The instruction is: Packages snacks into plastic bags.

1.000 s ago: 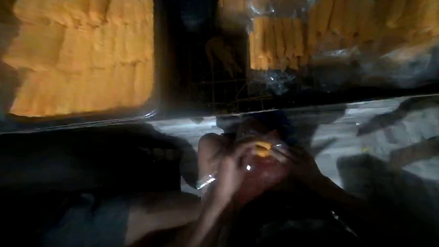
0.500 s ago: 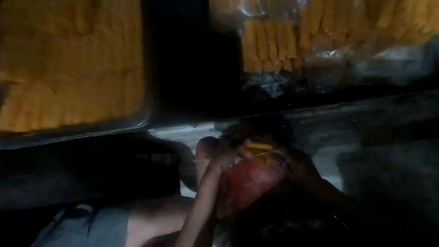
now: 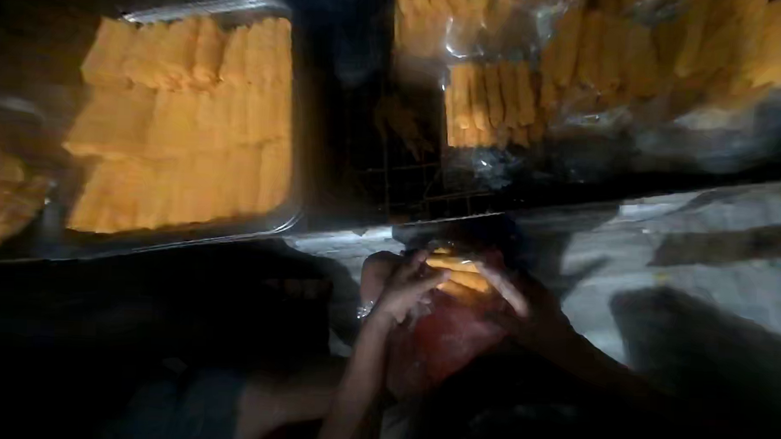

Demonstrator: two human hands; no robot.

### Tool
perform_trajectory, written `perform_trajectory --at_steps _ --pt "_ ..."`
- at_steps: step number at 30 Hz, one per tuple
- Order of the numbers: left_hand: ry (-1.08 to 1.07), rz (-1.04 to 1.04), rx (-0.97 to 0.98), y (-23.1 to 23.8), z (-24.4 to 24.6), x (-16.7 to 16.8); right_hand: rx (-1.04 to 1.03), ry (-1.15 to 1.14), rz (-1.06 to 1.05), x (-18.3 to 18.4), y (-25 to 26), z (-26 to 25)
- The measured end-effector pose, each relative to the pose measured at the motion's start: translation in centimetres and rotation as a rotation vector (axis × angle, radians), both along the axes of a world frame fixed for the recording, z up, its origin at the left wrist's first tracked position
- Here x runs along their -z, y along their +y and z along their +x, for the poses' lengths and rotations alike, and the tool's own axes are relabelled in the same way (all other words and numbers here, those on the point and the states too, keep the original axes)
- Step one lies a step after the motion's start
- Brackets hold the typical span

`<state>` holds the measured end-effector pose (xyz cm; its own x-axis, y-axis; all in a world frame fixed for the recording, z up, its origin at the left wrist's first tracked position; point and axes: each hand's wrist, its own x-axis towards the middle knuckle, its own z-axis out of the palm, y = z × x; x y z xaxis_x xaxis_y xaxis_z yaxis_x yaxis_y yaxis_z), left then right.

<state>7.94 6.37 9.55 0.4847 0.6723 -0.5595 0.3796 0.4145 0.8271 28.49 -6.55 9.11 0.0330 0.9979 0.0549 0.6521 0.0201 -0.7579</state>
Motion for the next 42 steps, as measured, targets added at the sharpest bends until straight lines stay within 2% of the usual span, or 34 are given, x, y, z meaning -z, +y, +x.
perform_trajectory --at_steps 2,5,10,13,15,16,19,20,21,23,25,26,28,30,31,35,36,39,42 --pt "-0.053 0.091 -0.003 -0.6 -0.6 -1.9 -0.04 -0.026 0.19 -0.7 0.1 -0.4" --pt "-0.097 0.27 -0.017 -1.0 -1.7 -6.9 -0.057 -0.041 0.386 -2.5 1.2 -1.0" --pt "0.1 0.567 -0.012 3.4 -1.7 -15.0 0.051 0.008 0.356 -7.6 6.0 -2.7" --pt "0.239 0.726 -0.055 8.3 0.2 -16.6 0.064 0.069 0.341 -8.1 10.5 -3.4" --pt "0.366 0.837 -0.118 10.2 1.3 -15.4 0.095 0.043 0.2 -8.1 12.5 -3.6" --pt "0.417 0.907 -0.12 10.2 1.5 -14.6 0.107 0.006 0.198 -7.8 13.1 -3.6" --pt "0.322 1.159 -0.092 6.5 -0.2 -10.3 0.064 -0.081 0.255 -7.2 13.5 -3.0" --pt "0.222 1.131 -0.109 4.8 -1.3 -8.0 0.038 -0.09 0.292 -6.7 13.4 -2.8" --pt "0.142 1.017 -0.126 3.4 -2.3 -5.4 0.013 -0.098 0.31 -6.5 13.4 -2.5" --pt "0.113 0.784 -0.142 2.1 -3.1 0.0 -0.009 -0.113 0.344 -6.0 13.4 -1.8" --pt "0.066 0.595 -0.054 1.4 -2.1 4.1 0.002 -0.147 0.476 -4.7 13.4 -1.6" --pt "-0.002 0.565 0.049 1.0 -0.8 4.9 0.008 -0.17 0.539 -4.2 13.5 -1.6" --pt "-0.056 0.659 0.277 0.4 2.1 4.7 -0.002 -0.181 0.585 -4.0 13.6 -1.5" --pt "0.011 0.752 0.501 0.0 3.7 3.1 0.001 -0.163 0.562 -4.2 13.4 -1.5" --pt "0.043 0.744 0.544 -0.3 4.0 2.7 0.011 -0.158 0.546 -4.3 13.2 -1.5" --pt "0.008 0.512 0.239 -1.7 4.8 0.7 0.066 -0.203 0.506 -4.2 13.1 -2.0" --pt "-0.006 0.507 0.188 -1.7 4.8 1.3 0.068 -0.206 0.499 -4.3 13.1 -2.0" --pt "-0.043 0.778 0.206 -1.4 4.1 3.0 0.028 -0.174 0.535 -4.5 13.0 -1.6" --pt "-0.126 0.824 0.113 -1.7 2.0 2.0 0.067 -0.204 0.594 -5.0 13.0 -1.5"
